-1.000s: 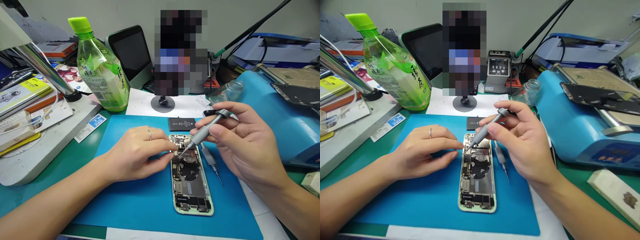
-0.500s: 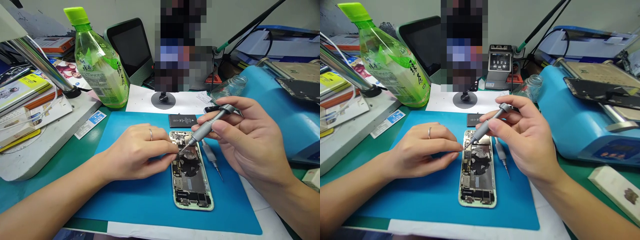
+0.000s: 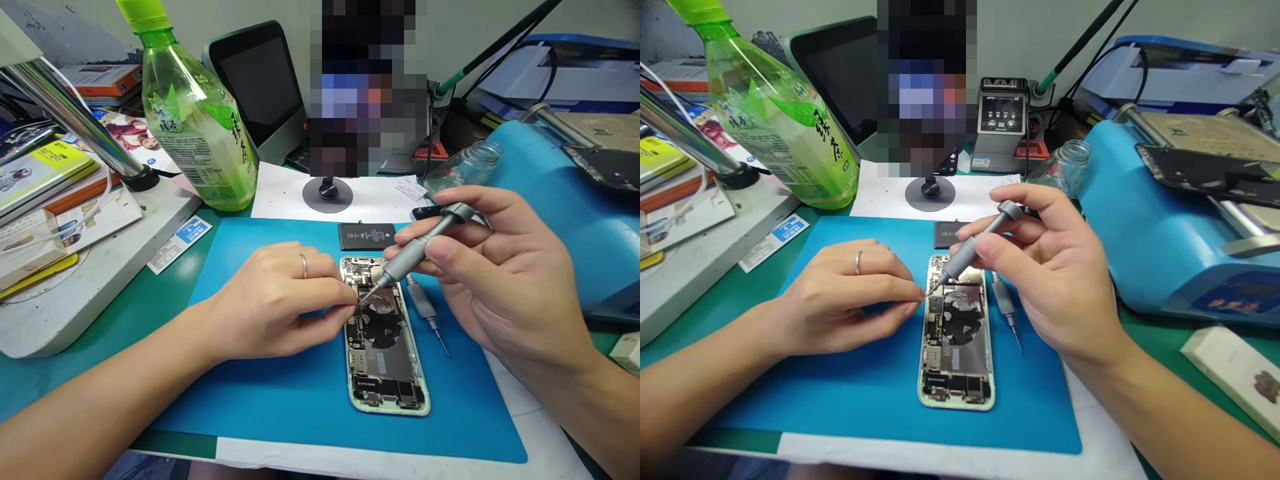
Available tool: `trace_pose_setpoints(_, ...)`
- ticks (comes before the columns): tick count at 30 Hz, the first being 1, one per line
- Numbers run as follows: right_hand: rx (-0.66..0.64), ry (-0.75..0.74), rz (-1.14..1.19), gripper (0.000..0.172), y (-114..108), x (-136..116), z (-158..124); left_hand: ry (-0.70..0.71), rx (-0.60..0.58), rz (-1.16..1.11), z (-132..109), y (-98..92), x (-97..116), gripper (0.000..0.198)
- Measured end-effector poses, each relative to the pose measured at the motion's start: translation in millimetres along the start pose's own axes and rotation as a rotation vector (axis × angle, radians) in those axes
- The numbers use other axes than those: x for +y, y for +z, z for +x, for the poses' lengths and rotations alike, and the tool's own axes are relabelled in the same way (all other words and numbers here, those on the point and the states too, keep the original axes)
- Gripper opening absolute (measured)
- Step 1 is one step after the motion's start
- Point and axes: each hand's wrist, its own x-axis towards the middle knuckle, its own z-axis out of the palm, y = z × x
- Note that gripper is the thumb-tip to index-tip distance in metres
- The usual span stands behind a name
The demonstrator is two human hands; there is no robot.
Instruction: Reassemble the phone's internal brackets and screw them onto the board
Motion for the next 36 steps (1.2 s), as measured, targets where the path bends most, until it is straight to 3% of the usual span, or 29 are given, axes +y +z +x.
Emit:
trace_pose_setpoints(9, 0.015, -0.017, 0.002, 0.032, 2.7, -2.4, -1.5, -0.016, 0.002, -0.019, -0.6, -0.5, 0.6, 0.012)
trace_pose_setpoints(36, 0.047, -0.022, -0.010, 0.034, 4.4, -1.4, -2.4, -0.007, 0.009, 0.009, 0.4, -0.6, 3.4, 0.017)
